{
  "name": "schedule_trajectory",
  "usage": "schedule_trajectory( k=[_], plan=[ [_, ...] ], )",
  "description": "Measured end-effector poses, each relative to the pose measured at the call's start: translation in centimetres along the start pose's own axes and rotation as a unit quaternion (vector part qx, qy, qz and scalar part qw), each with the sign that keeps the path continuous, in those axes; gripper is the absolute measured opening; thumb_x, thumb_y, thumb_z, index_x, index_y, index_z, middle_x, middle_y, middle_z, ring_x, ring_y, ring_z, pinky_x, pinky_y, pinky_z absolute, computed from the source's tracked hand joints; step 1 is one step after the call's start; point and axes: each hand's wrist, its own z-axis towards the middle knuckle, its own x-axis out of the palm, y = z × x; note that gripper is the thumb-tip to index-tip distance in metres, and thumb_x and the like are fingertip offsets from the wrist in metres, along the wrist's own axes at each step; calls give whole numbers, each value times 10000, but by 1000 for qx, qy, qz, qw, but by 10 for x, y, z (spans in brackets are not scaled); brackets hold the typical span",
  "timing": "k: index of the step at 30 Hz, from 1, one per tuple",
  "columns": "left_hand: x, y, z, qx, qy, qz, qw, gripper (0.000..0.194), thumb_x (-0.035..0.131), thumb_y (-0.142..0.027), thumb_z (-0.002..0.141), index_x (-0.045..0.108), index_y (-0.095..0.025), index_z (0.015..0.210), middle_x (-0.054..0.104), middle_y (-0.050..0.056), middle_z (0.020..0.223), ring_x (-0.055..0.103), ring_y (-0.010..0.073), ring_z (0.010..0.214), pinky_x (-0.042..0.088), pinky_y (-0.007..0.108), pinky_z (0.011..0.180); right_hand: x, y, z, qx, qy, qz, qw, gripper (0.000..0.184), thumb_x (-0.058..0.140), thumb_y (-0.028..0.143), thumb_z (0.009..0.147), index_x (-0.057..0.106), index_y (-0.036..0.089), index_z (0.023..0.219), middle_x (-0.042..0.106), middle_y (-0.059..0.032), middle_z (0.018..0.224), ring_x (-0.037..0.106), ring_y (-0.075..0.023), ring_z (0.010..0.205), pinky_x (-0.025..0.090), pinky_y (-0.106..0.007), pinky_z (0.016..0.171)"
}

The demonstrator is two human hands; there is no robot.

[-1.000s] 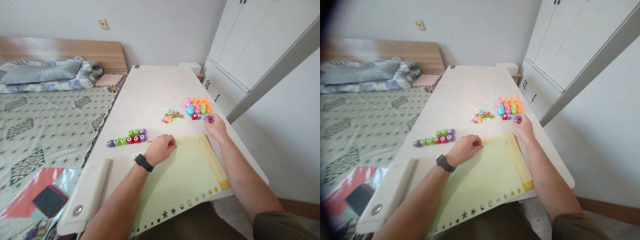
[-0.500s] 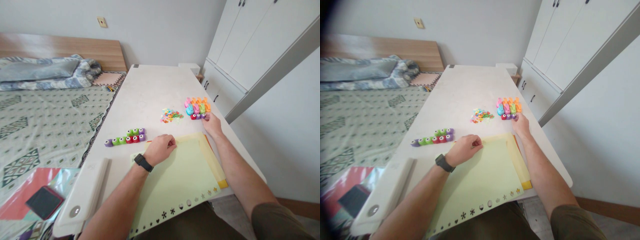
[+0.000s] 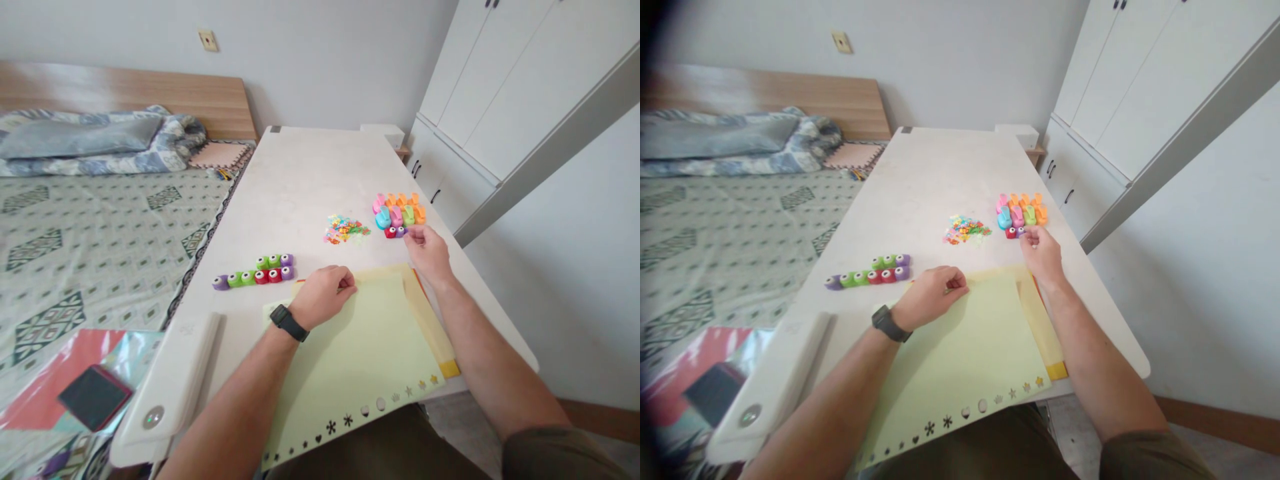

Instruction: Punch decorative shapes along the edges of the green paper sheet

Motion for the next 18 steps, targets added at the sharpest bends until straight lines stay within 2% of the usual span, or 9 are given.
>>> schedule_trajectory(
  k=[2,4,6,10,14,16,18],
  plan=[
    [-1,-1,0,1,-1,-6,1000,73,614,-250,877,645,-187,855,668,34,839,610,158,766,466,275,700,0,10,-10,18,95,66,993,355,634,421,858,672,188,1123,726,-77,956,666,-192,769,532,-356,765],
    [-1,-2,1,5,-1,-11,1000,68,614,-245,878,644,-188,856,668,34,840,609,157,766,466,274,699,-1,19,-18,37,197,113,973,370,644,467,860,678,184,1096,732,-70,905,666,-179,717,533,-340,725],
    [-2,-3,1,11,-4,-16,1000,60,614,-236,878,643,-188,857,669,34,844,610,156,769,469,274,702,-2,27,-24,52,268,143,951,397,640,525,861,694,178,1046,736,-65,849,668,-176,709,531,-331,724],
    [-3,-5,1,16,-16,-25,999,62,612,-234,886,647,-187,865,671,34,847,613,156,779,474,279,723,-9,38,-27,117,322,203,917,475,607,609,862,718,175,1019,736,-65,789,673,-182,712,523,-308,695],
    [-4,-6,1,22,-25,-39,999,74,604,-239,899,649,-185,877,669,34,856,612,155,790,477,282,739,-16,46,-28,218,400,286,843,590,460,673,904,715,160,1043,739,-91,752,652,-171,593,475,-271,538],
    [-4,-7,1,25,-27,-49,998,79,605,-246,903,650,-184,883,668,34,864,613,153,797,479,282,747,-17,49,-31,212,444,310,814,593,440,655,918,707,146,1060,748,-110,762,644,-166,555,414,-247,463],
    [-4,-8,1,28,-24,-60,998,87,604,-253,907,654,-184,893,672,36,874,617,153,809,483,282,757,-17,52,-35,182,466,314,807,513,526,594,906,698,146,1089,759,-111,810,639,-151,540,365,-230,425]
  ],
)
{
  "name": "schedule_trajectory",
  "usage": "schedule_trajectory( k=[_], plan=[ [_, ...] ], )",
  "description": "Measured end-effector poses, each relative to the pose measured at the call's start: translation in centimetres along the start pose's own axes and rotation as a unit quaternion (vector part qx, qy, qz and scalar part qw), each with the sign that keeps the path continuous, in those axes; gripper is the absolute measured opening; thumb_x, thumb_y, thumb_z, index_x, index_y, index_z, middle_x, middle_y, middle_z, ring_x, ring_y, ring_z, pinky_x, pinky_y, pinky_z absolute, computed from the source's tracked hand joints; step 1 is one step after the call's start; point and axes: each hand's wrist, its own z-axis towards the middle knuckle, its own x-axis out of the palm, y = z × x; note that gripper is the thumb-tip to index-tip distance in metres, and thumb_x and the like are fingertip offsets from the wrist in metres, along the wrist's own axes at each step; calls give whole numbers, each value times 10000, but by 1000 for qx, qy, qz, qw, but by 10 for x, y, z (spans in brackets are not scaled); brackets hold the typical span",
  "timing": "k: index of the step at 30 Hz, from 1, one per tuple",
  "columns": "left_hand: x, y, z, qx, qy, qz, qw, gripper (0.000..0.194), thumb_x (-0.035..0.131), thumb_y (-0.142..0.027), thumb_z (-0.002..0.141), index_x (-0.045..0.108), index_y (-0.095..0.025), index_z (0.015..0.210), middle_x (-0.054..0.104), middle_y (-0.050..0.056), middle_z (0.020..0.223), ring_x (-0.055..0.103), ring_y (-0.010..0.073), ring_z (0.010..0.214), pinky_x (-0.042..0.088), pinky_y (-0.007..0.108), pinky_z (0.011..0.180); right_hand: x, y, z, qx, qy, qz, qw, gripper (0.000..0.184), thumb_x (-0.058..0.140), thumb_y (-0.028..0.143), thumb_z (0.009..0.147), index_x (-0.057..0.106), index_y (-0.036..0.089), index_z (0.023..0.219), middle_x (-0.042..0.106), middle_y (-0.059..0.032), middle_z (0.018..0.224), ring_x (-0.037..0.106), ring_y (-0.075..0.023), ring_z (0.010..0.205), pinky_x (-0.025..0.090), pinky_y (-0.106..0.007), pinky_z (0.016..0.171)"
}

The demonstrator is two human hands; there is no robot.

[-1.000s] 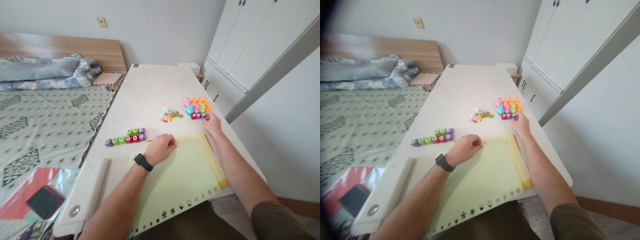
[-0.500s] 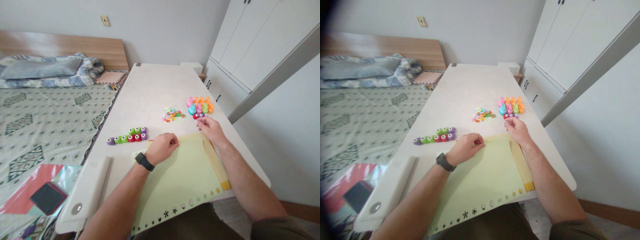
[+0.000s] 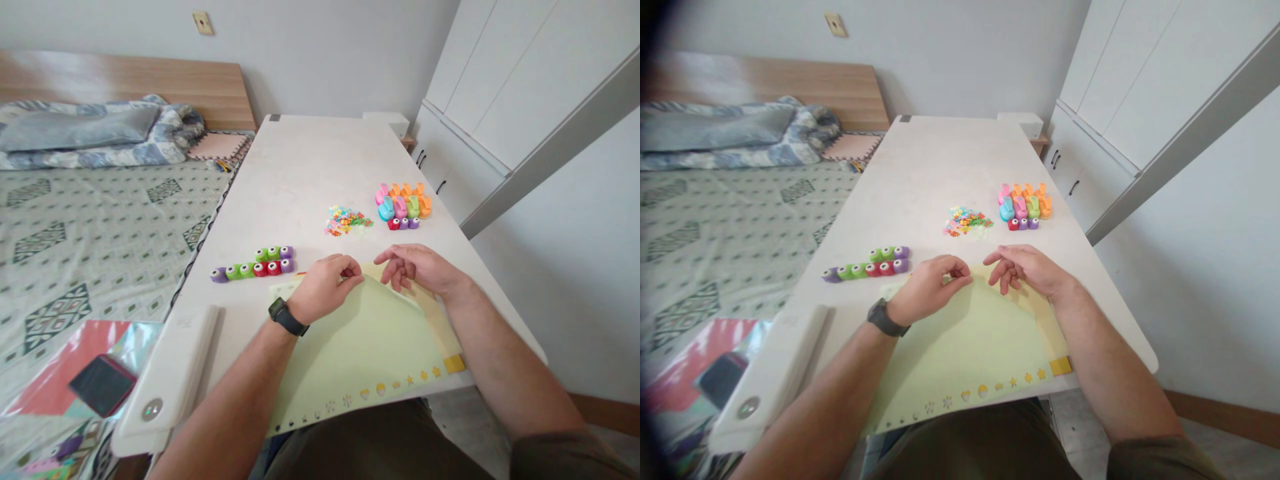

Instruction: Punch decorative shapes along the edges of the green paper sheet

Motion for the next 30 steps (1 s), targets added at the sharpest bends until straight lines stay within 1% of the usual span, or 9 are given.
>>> schedule_trajectory(
  k=[2,4,6,8,12,15,20,23,30],
  plan=[
    [-1,-2,0,1,8,-12,1000,93,604,-258,909,660,-185,902,678,38,886,623,153,823,491,280,770,4,-2,1,-9,5,-19,1000,427,656,508,857,696,163,1105,764,-90,868,652,-140,585,406,-221,463],
    [-1,-6,0,0,15,-24,1000,99,604,-265,908,664,-186,908,686,37,898,627,153,834,498,278,782,7,-5,4,-4,9,-33,999,401,753,443,792,707,177,1090,764,-70,926,682,-147,694,492,-236,578],
    [-2,-8,0,-2,18,-34,999,108,599,-270,911,667,-187,915,693,34,908,630,151,840,504,276,793,10,-7,7,5,20,-38,999,401,804,413,741,725,174,1053,763,-65,963,703,-169,798,537,-274,696],
    [-3,-10,0,-4,17,-40,999,111,597,-272,914,669,-188,918,699,29,914,632,148,839,508,274,801,12,-8,9,13,26,-30,999,399,827,408,711,740,169,1019,765,-66,961,710,-182,827,547,-294,735],
    [-4,-12,0,-9,16,-44,999,99,600,-261,911,669,-193,932,705,13,923,637,139,846,506,266,802,15,-8,8,27,17,-3,999,386,841,409,690,759,178,989,770,-65,935,717,-189,814,553,-299,732],
    [-4,-13,-1,-14,16,-45,999,106,588,-259,916,662,-194,956,707,8,932,642,137,851,504,262,784,16,-8,6,36,22,15,999,382,854,389,677,761,180,982,771,-69,951,719,-191,820,553,-302,742],
    [-5,-16,-2,-18,12,-59,998,127,583,-280,921,642,-188,986,703,11,927,645,133,846,507,256,766,20,-6,5,12,26,-3,1000,309,834,381,712,767,176,932,763,-39,852,697,-155,729,535,-282,701],
    [-5,-16,-2,-23,13,-63,998,129,582,-287,922,638,-186,980,702,11,919,644,132,839,508,257,761,21,-7,6,12,21,-6,1000,322,835,400,703,767,176,924,753,-30,809,686,-152,694,528,-289,685],
    [-5,-16,-1,-21,11,-76,997,141,587,-295,917,640,-180,978,702,17,909,648,133,822,517,262,763,19,-15,12,-28,19,-48,998,301,819,398,723,752,167,905,739,-24,825,659,-143,722,502,-284,703]
  ],
)
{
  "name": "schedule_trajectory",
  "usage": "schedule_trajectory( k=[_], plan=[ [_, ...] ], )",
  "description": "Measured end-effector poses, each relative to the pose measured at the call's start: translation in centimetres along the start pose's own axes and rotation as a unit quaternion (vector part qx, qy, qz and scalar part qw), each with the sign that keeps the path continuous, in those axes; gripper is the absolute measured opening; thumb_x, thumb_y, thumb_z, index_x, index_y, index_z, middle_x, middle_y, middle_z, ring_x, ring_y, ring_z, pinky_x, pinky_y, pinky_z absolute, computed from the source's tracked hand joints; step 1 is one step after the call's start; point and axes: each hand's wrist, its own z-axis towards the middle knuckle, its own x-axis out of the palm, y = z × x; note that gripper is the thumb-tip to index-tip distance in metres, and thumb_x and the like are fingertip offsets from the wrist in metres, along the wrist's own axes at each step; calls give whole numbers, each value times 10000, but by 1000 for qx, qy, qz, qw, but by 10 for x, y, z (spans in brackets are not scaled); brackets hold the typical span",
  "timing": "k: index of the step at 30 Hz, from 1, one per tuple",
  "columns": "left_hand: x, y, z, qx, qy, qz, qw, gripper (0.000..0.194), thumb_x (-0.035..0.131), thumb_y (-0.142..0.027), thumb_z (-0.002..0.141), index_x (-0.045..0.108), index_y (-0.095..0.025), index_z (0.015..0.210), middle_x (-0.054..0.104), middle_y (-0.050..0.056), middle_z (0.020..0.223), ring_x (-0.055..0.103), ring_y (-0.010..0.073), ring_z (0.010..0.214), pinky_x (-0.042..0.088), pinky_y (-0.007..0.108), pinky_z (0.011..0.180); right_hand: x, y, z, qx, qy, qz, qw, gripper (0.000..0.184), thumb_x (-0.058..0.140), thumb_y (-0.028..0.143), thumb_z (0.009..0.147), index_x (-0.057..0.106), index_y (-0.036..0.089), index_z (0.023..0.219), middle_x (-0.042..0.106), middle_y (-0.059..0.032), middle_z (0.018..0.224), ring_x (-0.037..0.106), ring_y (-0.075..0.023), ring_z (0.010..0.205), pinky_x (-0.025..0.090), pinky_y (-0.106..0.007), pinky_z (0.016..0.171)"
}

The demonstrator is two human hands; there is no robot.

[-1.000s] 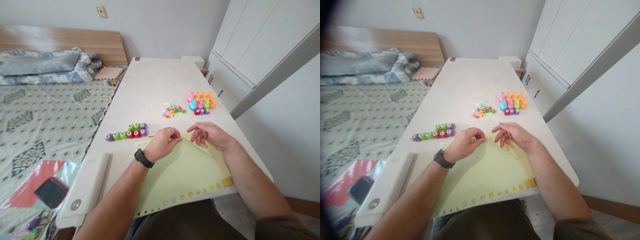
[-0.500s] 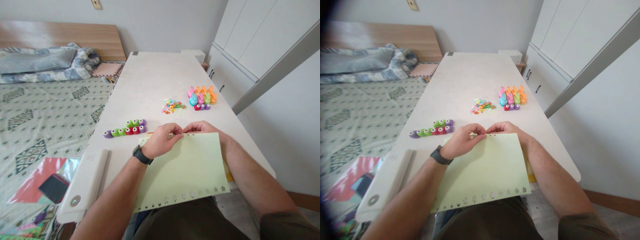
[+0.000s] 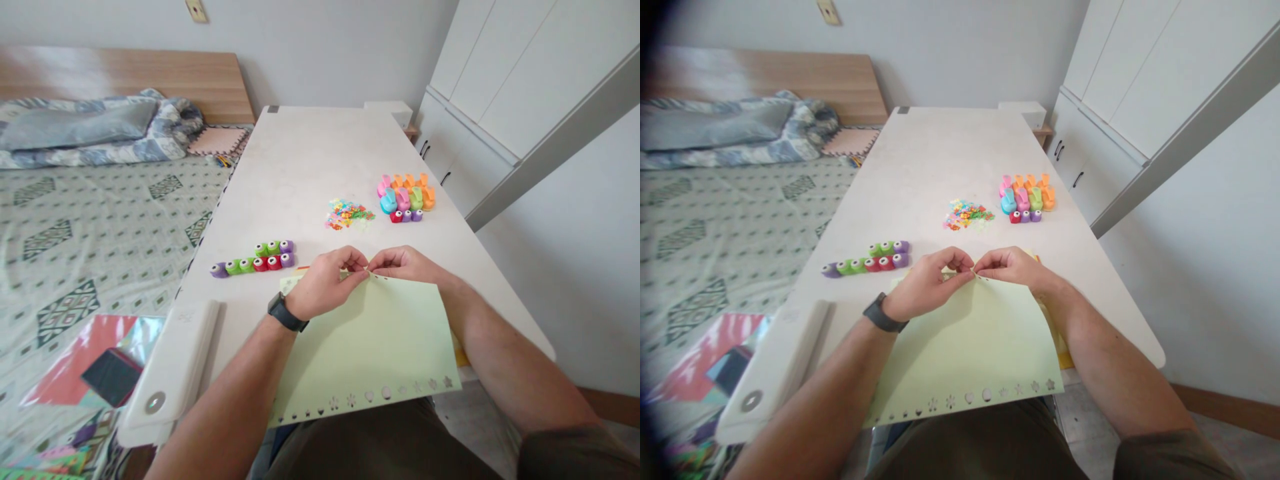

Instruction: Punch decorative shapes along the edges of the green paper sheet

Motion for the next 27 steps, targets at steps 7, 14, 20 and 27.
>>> schedule_trajectory(
  k=[7,14,20,27],
  plan=[
    [-1,-1,0,-2,1,0,1000,130,590,-293,913,644,-187,965,700,14,895,649,138,816,510,273,753,-2,-2,3,16,5,10,1000,361,839,438,693,721,154,883,715,-24,803,645,-143,704,493,-281,677],
    [-1,-2,0,1,3,5,1000,111,595,-278,907,645,-186,945,701,12,889,647,136,807,508,277,756,0,4,2,32,12,22,999,365,852,431,684,708,147,863,695,-7,785,624,-120,691,469,-257,666],
    [-1,-2,0,1,3,14,1000,104,603,-274,903,647,-189,945,702,6,894,646,136,810,498,278,757,2,5,2,54,7,34,998,383,860,432,668,706,146,870,702,-12,787,629,-129,683,469,-264,655],
    [-1,-1,0,2,8,0,1000,109,602,-280,906,647,-189,946,704,6,891,647,133,807,504,271,755,0,2,1,37,17,19,999,390,836,461,696,713,146,891,711,-21,805,633,-131,686,478,-266,652]
  ],
)
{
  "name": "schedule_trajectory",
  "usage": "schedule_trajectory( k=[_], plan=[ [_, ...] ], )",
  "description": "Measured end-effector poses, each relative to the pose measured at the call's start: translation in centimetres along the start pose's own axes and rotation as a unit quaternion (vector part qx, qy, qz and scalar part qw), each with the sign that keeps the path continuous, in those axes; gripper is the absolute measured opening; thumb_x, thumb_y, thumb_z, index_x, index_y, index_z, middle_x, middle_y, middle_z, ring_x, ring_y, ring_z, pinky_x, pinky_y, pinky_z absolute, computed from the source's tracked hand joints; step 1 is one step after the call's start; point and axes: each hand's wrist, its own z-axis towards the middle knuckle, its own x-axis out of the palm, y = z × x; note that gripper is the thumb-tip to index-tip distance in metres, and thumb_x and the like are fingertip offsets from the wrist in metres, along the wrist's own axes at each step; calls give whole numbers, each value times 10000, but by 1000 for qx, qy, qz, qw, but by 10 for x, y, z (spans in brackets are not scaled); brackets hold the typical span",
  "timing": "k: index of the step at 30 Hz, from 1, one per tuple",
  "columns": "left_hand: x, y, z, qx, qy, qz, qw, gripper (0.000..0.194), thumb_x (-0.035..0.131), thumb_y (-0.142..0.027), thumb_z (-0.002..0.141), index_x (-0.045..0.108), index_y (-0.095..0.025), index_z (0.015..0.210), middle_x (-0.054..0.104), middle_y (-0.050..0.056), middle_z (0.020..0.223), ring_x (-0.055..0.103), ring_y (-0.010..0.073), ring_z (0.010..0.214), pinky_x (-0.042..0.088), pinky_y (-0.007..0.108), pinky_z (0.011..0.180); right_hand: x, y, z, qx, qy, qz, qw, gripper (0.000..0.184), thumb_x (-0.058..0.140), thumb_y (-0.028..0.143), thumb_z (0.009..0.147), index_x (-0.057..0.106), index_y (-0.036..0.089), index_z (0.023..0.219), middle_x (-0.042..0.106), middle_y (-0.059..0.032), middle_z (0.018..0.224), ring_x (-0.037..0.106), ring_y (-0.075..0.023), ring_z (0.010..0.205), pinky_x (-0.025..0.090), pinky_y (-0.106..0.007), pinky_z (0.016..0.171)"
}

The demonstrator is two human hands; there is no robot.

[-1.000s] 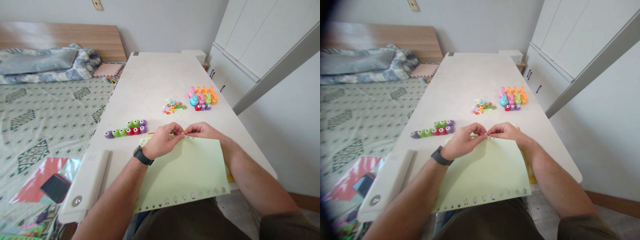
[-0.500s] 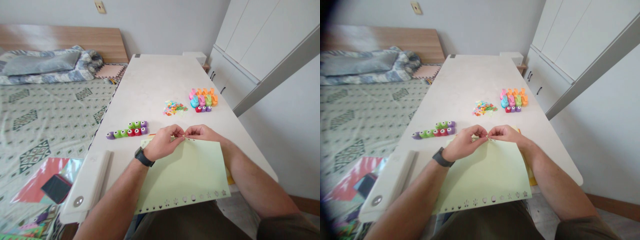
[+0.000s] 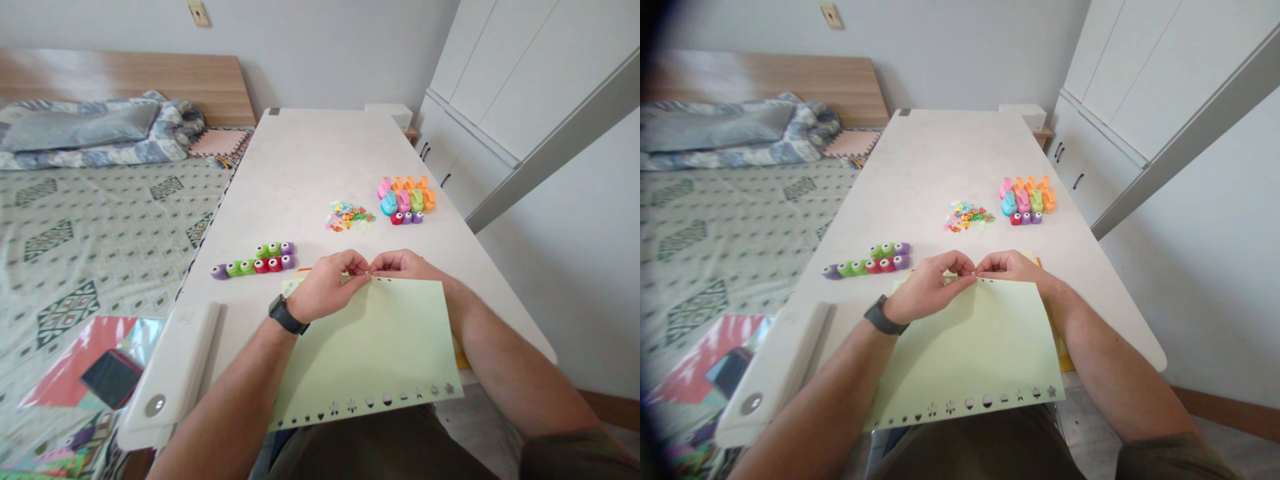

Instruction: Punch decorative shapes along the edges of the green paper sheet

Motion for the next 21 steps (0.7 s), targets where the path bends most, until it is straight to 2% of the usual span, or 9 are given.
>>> schedule_trajectory(
  k=[11,21],
  plan=[
    [1,2,0,6,3,-12,1000,101,612,-266,897,650,-191,954,697,-1,886,642,124,807,498,261,743,0,0,2,-3,-6,-22,1000,404,842,479,672,698,151,859,694,-11,780,619,-132,677,465,-272,652],
    [0,1,-1,5,4,-14,1000,117,591,-279,903,649,-189,950,703,19,893,647,139,814,509,277,756,3,-4,1,-36,-10,-51,998,385,795,487,732,703,145,886,685,-28,817,610,-147,743,476,-284,708]
  ],
)
